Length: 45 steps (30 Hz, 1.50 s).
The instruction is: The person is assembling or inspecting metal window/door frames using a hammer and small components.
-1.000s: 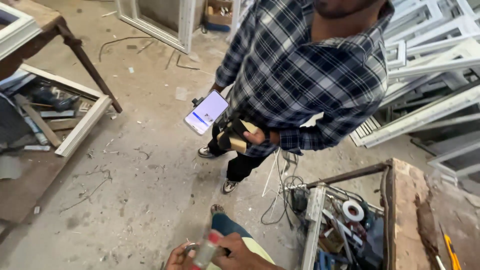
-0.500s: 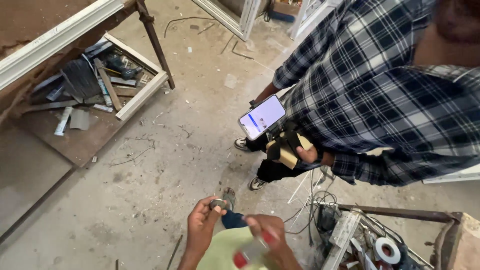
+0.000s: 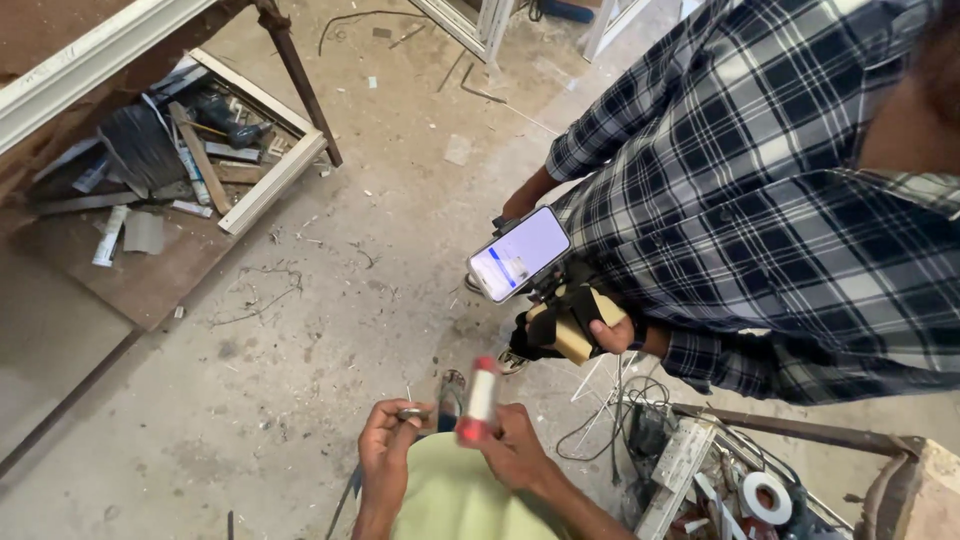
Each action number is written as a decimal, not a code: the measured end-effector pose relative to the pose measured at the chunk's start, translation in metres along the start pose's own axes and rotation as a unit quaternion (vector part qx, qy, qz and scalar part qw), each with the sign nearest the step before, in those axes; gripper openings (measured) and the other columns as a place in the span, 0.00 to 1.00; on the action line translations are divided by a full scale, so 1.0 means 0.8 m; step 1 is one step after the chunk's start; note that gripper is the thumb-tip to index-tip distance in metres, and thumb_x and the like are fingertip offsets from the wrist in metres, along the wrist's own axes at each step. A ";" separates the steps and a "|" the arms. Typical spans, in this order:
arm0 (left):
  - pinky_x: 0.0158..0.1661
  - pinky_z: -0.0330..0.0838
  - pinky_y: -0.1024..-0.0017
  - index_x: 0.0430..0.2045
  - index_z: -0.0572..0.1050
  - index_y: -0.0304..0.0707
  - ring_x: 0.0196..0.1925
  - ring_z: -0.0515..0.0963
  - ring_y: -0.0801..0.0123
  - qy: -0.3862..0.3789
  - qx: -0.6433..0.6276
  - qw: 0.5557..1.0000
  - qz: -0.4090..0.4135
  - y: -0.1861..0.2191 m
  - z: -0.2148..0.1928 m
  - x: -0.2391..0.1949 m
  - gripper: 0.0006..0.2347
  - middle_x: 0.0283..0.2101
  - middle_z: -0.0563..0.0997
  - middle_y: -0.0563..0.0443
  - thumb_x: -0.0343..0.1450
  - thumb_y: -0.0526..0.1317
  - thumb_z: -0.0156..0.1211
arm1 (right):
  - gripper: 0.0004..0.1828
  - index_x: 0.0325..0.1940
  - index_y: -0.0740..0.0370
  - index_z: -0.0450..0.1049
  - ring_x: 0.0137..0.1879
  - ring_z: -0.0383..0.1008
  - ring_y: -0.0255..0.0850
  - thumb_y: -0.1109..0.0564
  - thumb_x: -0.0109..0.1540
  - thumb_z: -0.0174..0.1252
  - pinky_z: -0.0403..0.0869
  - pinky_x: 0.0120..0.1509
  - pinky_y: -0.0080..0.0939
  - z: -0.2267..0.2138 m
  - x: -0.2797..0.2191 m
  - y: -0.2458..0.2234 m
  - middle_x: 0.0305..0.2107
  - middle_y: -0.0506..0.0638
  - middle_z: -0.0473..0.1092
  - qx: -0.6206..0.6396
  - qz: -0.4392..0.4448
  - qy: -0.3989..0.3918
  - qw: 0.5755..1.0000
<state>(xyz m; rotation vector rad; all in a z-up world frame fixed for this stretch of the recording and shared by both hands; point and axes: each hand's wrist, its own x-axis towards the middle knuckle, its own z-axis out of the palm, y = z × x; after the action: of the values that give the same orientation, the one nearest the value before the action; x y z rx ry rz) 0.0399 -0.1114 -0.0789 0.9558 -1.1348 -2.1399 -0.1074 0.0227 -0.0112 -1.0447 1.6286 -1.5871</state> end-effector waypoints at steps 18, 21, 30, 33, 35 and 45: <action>0.38 0.76 0.65 0.37 0.68 0.36 0.36 0.77 0.69 -0.078 -0.042 0.995 -0.035 0.001 -0.081 -0.017 0.04 0.36 0.76 0.48 0.71 0.33 0.49 | 0.27 0.55 0.61 0.75 0.17 0.65 0.42 0.67 0.51 0.64 0.64 0.24 0.40 0.099 -0.002 -0.011 0.13 0.50 0.63 -0.161 0.036 -0.027 0.986; 0.42 0.73 0.71 0.46 0.68 0.35 0.39 0.77 0.70 -0.133 -0.008 0.991 0.014 0.004 -0.077 -0.025 0.08 0.39 0.77 0.45 0.74 0.35 0.51 | 0.26 0.55 0.58 0.76 0.19 0.69 0.40 0.67 0.52 0.64 0.68 0.26 0.39 0.102 -0.011 0.007 0.16 0.50 0.67 -0.174 0.004 -0.011 0.985; 0.44 0.79 0.64 0.60 0.61 0.34 0.40 0.84 0.62 -0.173 -0.027 0.983 -0.054 0.011 -0.083 -0.023 0.22 0.49 0.78 0.38 0.71 0.38 0.56 | 0.30 0.61 0.53 0.77 0.23 0.74 0.44 0.66 0.54 0.66 0.71 0.28 0.43 0.100 -0.017 -0.020 0.19 0.52 0.72 -0.234 -0.028 0.002 0.972; 0.42 0.80 0.63 0.59 0.61 0.33 0.39 0.84 0.61 -0.200 -0.026 0.977 -0.069 0.016 -0.079 -0.020 0.23 0.54 0.77 0.35 0.70 0.37 0.58 | 0.29 0.60 0.53 0.77 0.24 0.76 0.45 0.64 0.54 0.68 0.71 0.28 0.43 0.104 -0.023 -0.001 0.22 0.53 0.75 -0.250 -0.050 0.015 0.967; 0.41 0.80 0.63 0.60 0.61 0.32 0.39 0.84 0.61 -0.213 -0.024 0.974 -0.068 0.022 -0.075 -0.022 0.24 0.55 0.75 0.35 0.70 0.37 0.60 | 0.29 0.60 0.54 0.77 0.24 0.77 0.45 0.63 0.54 0.69 0.71 0.28 0.43 0.106 -0.030 0.006 0.22 0.53 0.76 -0.256 -0.042 0.022 0.966; 0.50 0.77 0.64 0.62 0.62 0.34 0.49 0.81 0.63 -0.225 0.056 0.971 -0.061 0.039 -0.058 -0.035 0.24 0.57 0.75 0.38 0.71 0.36 0.60 | 0.20 0.53 0.60 0.81 0.24 0.79 0.44 0.63 0.56 0.68 0.74 0.27 0.42 0.090 -0.022 -0.013 0.30 0.56 0.80 -0.263 -0.048 0.051 0.962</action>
<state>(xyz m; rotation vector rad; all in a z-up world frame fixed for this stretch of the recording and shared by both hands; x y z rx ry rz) 0.0975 -0.1292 -0.0615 0.6095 -1.4531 -2.4940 -0.0354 0.0027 -0.0084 -1.3396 2.1697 -1.3091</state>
